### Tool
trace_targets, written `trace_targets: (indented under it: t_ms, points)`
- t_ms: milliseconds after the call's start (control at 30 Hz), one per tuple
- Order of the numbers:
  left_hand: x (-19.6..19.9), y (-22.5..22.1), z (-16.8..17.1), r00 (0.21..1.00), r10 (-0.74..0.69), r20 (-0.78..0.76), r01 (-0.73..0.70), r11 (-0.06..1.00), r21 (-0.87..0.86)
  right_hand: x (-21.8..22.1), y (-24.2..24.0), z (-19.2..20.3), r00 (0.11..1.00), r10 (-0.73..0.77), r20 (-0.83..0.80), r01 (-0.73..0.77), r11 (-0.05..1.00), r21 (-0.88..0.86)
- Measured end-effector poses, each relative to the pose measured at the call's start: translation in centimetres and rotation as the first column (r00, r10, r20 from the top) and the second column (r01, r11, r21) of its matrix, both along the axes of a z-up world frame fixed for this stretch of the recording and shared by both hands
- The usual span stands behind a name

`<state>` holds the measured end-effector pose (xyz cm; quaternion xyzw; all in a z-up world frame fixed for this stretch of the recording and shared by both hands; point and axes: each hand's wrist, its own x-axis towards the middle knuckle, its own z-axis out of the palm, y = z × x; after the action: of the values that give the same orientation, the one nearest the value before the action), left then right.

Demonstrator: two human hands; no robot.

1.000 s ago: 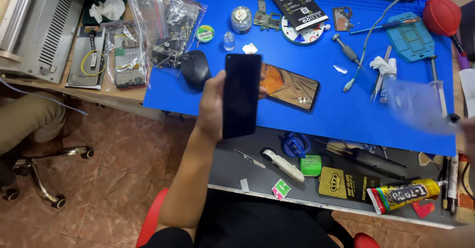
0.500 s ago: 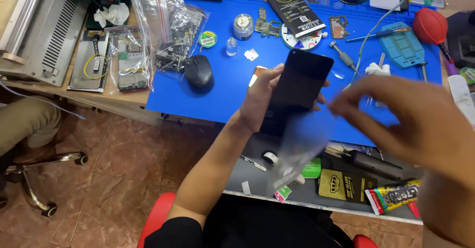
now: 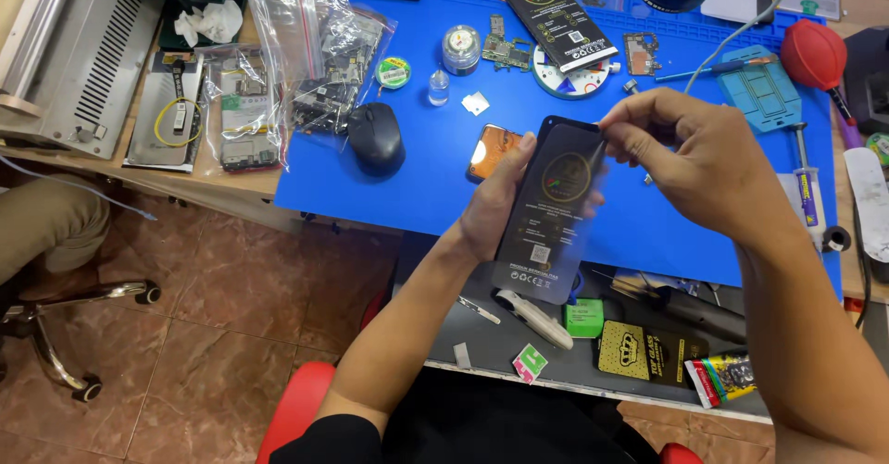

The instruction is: The person removes a protective film from a smartphone back cover, then applies adhesive from a tube along the edges of the device. The person handles the phone and adhesive tube throughout the process.

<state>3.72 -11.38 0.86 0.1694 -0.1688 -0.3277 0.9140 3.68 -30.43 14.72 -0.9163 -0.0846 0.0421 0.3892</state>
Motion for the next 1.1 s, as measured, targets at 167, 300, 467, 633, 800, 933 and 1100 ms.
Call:
trace_targets:
  t_ms: [167, 300, 467, 633, 800, 933, 1100]
  points:
    - [0.1, 0.2, 0.1, 0.999, -0.027, 0.027, 0.028, 0.999, -0.030, 0.2, 0.2, 0.4, 0.996, -0.048, -0.072, 0.046, 0.998, -0.040]
    - [0.1, 0.3, 0.0, 0.999, -0.048, 0.023, 0.048, 0.998, -0.026, 0.4, 0.1, 0.3, 0.992, -0.080, -0.100, 0.074, 0.996, -0.057]
    - [-0.1, 0.4, 0.5, 0.998, -0.057, 0.024, 0.058, 0.998, -0.006, 0.4, 0.2, 0.7, 0.990, -0.091, -0.103, 0.083, 0.993, -0.081]
    - [-0.3, 0.4, 0.6, 0.998, -0.069, 0.005, 0.069, 0.997, -0.025, 0.5, 0.2, 0.7, 0.989, -0.098, -0.108, 0.088, 0.992, -0.093]
    - [-0.3, 0.3, 0.5, 0.998, -0.051, 0.024, 0.051, 0.998, -0.028, 0.6, 0.2, 0.5, 0.989, -0.098, -0.108, 0.089, 0.992, -0.091]
    - [-0.3, 0.4, 0.8, 0.998, -0.070, 0.004, 0.070, 0.997, -0.039, 0.7, 0.1, 0.5, 0.989, -0.096, -0.110, 0.088, 0.993, -0.083]
    - [-0.3, 0.4, 0.8, 0.999, -0.023, 0.040, 0.024, 1.000, -0.018, 0.8, 0.0, 0.3, 0.993, -0.072, -0.095, 0.065, 0.995, -0.075]
